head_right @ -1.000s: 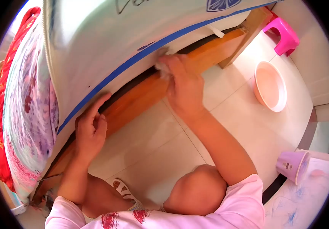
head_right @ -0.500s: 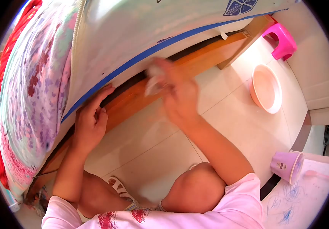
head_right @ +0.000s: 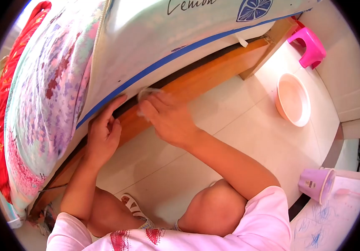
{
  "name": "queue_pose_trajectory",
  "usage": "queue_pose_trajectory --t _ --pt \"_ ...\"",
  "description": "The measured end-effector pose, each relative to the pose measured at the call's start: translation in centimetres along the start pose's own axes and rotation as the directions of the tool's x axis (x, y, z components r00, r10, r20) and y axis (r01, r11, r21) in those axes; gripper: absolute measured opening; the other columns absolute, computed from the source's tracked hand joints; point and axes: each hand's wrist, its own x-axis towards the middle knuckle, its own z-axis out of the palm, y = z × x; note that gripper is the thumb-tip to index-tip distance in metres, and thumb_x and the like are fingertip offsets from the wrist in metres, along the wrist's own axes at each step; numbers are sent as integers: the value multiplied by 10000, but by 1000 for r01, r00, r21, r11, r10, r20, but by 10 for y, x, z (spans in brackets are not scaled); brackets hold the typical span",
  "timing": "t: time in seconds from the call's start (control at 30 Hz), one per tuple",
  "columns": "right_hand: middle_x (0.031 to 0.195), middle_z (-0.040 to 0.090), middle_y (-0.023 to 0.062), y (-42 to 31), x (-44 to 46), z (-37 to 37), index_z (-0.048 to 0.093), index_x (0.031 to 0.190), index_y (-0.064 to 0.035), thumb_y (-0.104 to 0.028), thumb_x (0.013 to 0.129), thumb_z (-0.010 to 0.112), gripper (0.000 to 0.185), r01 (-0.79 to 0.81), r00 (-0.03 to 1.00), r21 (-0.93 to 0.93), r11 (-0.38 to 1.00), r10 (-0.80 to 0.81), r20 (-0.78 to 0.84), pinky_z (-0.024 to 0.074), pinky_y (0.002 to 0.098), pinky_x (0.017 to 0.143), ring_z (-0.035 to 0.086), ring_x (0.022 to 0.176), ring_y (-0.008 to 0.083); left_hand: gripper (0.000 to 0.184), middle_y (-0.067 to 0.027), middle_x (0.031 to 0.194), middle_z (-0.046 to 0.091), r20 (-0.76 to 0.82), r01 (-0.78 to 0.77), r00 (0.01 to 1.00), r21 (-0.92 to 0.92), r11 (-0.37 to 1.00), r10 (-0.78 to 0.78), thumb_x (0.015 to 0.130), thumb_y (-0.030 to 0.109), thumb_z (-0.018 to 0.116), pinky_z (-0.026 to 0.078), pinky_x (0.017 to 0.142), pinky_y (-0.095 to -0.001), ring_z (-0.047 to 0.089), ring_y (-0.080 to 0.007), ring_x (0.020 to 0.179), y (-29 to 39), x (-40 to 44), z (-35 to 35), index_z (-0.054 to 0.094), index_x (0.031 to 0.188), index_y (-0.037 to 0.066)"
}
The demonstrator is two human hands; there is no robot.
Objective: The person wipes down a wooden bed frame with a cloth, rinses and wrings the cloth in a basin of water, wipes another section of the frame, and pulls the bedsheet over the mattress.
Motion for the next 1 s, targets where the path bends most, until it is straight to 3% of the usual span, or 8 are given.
queue_pose_trajectory --t 0.1,0.17,0.37,0.43,0.53,0.67,0.73,1.0 --pt "997 600 137 -10 -1 -16 558 965 -41 92 718 553 280 -318 946 252 914 323 21 471 404 733 554 898 337 541 -24 668 472 38 146 988 17 989 -147 828 -94 469 377 549 -238 370 -91 558 6 -2 -10 551 1309 140" --pt "1009 602 138 -1 6 -17 556 965 -34 111 707 548 297 -267 953 138 954 283 -112 474 401 732 554 890 344 546 -19 656 465 70 291 954 40 956 -293 833 -89 465 377 548 -240 371 -89 556 0 -9 -15 547 1318 148" --pt "978 618 136 2 12 7 546 975 -16 152 723 517 305 -47 987 -80 996 34 -159 481 396 736 554 849 342 561 7 638 437 31 194 979 178 965 -203 862 -63 445 387 558 -228 411 -74 559 -34 -14 -16 520 1359 186" --pt "963 625 120 0 14 -12 553 968 -31 162 732 503 309 -265 964 476 839 240 113 484 387 750 571 878 314 550 9 638 440 6 117 993 217 969 -121 874 -47 443 393 563 -226 416 -73 561 -39 -15 -15 519 1361 196" --pt "975 629 108 7 21 -14 573 961 -53 165 708 482 347 -346 920 218 913 376 -114 483 390 780 584 929 308 539 12 640 437 -9 79 997 225 971 -79 886 -32 440 398 567 -228 419 -68 569 -44 -17 -15 521 1361 210" --pt "995 635 104 -2 12 12 589 967 -67 165 682 461 389 -136 986 -56 989 130 -106 483 388 788 586 959 320 531 18 643 431 27 -7 1000 280 960 -1 895 -25 436 397 570 -228 416 -63 577 -49 -17 -15 528 1357 220" --pt "1020 640 97 -12 7 12 600 962 -72 144 673 479 381 20 999 269 963 -33 42 480 395 791 587 968 322 530 18 645 432 -5 43 999 252 967 -43 894 -24 439 394 569 -228 411 -61 576 -51 -16 -13 530 1355 220" --pt "1019 647 104 -1 0 16 612 984 -58 150 663 500 399 -32 996 212 977 49 -78 478 408 839 596 982 329 531 18 645 424 -20 81 997 239 968 -78 883 -32 445 385 561 -229 395 -63 567 -42 -16 -11 536 1350 203"
